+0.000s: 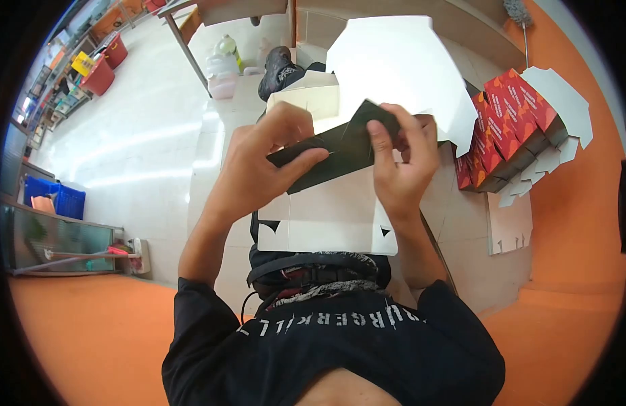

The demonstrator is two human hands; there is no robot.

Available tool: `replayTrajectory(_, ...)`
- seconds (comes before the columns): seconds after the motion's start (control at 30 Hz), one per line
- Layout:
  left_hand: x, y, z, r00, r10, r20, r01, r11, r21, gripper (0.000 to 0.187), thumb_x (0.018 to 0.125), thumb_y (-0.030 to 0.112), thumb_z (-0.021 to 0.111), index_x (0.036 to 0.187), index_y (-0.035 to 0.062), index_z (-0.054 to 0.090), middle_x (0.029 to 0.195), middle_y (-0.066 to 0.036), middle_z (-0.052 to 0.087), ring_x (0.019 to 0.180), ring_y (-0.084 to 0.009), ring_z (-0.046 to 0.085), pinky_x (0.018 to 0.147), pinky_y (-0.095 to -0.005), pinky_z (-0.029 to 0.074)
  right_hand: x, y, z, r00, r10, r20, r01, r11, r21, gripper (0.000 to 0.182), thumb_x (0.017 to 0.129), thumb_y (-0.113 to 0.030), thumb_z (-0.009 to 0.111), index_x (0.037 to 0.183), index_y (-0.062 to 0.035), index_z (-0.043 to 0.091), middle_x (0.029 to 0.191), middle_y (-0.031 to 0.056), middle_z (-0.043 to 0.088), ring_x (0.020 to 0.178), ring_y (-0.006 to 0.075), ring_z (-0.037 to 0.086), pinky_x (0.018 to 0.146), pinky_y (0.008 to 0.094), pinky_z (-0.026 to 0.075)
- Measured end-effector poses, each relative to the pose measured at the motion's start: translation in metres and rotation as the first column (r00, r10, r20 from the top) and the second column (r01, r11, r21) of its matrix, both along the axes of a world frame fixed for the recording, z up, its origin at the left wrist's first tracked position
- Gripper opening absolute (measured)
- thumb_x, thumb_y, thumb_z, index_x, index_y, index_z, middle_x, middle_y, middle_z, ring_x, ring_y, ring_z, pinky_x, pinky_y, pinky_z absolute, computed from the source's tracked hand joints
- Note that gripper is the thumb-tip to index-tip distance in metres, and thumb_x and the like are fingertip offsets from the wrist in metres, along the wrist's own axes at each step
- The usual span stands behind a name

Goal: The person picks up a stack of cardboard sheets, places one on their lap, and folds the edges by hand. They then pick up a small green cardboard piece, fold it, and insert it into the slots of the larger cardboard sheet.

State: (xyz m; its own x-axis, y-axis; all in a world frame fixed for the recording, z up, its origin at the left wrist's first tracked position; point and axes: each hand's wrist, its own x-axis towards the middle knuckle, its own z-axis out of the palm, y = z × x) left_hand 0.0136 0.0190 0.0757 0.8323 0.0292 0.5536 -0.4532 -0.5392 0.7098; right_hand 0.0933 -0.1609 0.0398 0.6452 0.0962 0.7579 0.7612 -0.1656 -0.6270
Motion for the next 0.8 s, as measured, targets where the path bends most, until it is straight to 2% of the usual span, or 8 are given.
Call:
replayTrajectory(0.07,0.002,0.000,0.000,0.999,-0.002,0.039,-0.001,0.997,0.074,0.025,0.075,0.004,0.078,0.089,0.0031,0.057,0.076,-0.005,0.064,0.070,-0.0153,0.065,0.064,-0.0255,0.051,-0.004,-0.002,0.003,0.991,0.027,0.134,-0.009,0.991,-0.132,0.030,0.078,-0.010,0.077,0.106,-0.0071,0.068,0.087,0.0079,0.050,0.066,0.0167,0.052,0.054,0.0270,0.042)
replayTrajectory(0.23,0.006,-0.004,-0.004,0.995,-0.012,0.102,-0.002,0.990,0.140,0.021,0.078,0.006,0.075,0.088,0.0045,0.057,0.074,-0.007,0.063,0.066,-0.0217,0.065,0.058,-0.0289,0.049,0.006,-0.013,0.005,0.950,0.283,0.129,-0.222,0.908,-0.355,0.033,0.077,-0.005,0.076,0.109,-0.0088,0.068,0.083,0.0066,0.050,0.065,0.0145,0.052,0.054,0.0283,0.044)
replayTrajectory(0.47,0.005,-0.012,0.000,0.998,0.024,0.058,-0.029,0.996,0.084,0.022,0.078,0.006,0.075,0.083,0.0051,0.054,0.069,-0.007,0.060,0.058,-0.0220,0.060,0.054,-0.0290,0.046,0.005,-0.008,0.004,1.000,-0.017,-0.002,0.017,1.000,0.023,0.023,0.079,0.005,0.071,0.101,0.0011,0.066,0.080,0.0046,0.054,0.063,0.0091,0.052,0.058,0.0208,0.046)
replayTrajectory(0.5,0.006,-0.011,0.000,0.998,0.017,0.066,-0.024,0.994,0.103,0.022,0.078,0.007,0.075,0.082,0.0050,0.053,0.069,-0.007,0.060,0.057,-0.0222,0.059,0.054,-0.0289,0.045,0.006,-0.006,0.002,0.997,-0.070,0.038,0.069,0.997,0.019,0.021,0.079,0.001,0.072,0.098,-0.0020,0.066,0.076,0.0047,0.055,0.060,0.0112,0.054,0.052,0.0258,0.046)
replayTrajectory(0.63,0.012,-0.007,-0.003,0.999,-0.018,0.028,0.013,0.988,0.155,0.023,0.078,0.007,0.075,0.081,0.0044,0.052,0.069,-0.008,0.060,0.057,-0.0234,0.058,0.054,-0.0296,0.045,-0.002,-0.005,0.010,0.983,0.083,0.163,-0.060,0.988,-0.140,0.023,0.076,0.003,0.074,0.097,-0.0018,0.067,0.071,0.0032,0.054,0.055,0.0095,0.049,0.052,0.0227,0.042)
replayTrajectory(0.73,0.013,-0.005,-0.003,1.000,-0.022,0.016,0.022,0.999,0.043,0.025,0.077,0.007,0.075,0.079,0.0043,0.051,0.069,-0.009,0.060,0.057,-0.0244,0.058,0.055,-0.0304,0.045,0.004,-0.012,0.015,0.957,0.276,0.091,-0.243,0.931,-0.273,0.023,0.075,0.003,0.074,0.097,-0.0042,0.068,0.069,0.0031,0.054,0.053,0.0123,0.051,0.050,0.0235,0.042)
replayTrajectory(0.77,0.012,-0.005,-0.003,0.999,-0.005,0.051,0.001,0.997,0.077,0.025,0.077,0.007,0.076,0.079,0.0044,0.051,0.070,-0.009,0.061,0.058,-0.0245,0.058,0.055,-0.0307,0.045,0.006,-0.022,0.017,0.952,0.305,-0.034,-0.293,0.870,-0.396,0.034,0.073,-0.010,0.080,0.104,-0.0070,0.068,0.087,0.0082,0.058,0.073,0.0181,0.060,0.060,0.0272,0.047)
replayTrajectory(0.8,0.011,-0.005,-0.001,0.996,0.010,0.090,-0.019,0.994,0.109,0.025,0.077,0.008,0.076,0.079,0.0046,0.051,0.070,-0.008,0.061,0.059,-0.0245,0.058,0.056,-0.0311,0.046,0.005,-0.022,0.020,0.963,0.266,0.035,-0.226,0.877,-0.424,0.044,0.071,-0.019,0.081,0.110,-0.0076,0.065,0.095,0.0110,0.055,0.081,0.0219,0.059,0.065,0.0309,0.047)
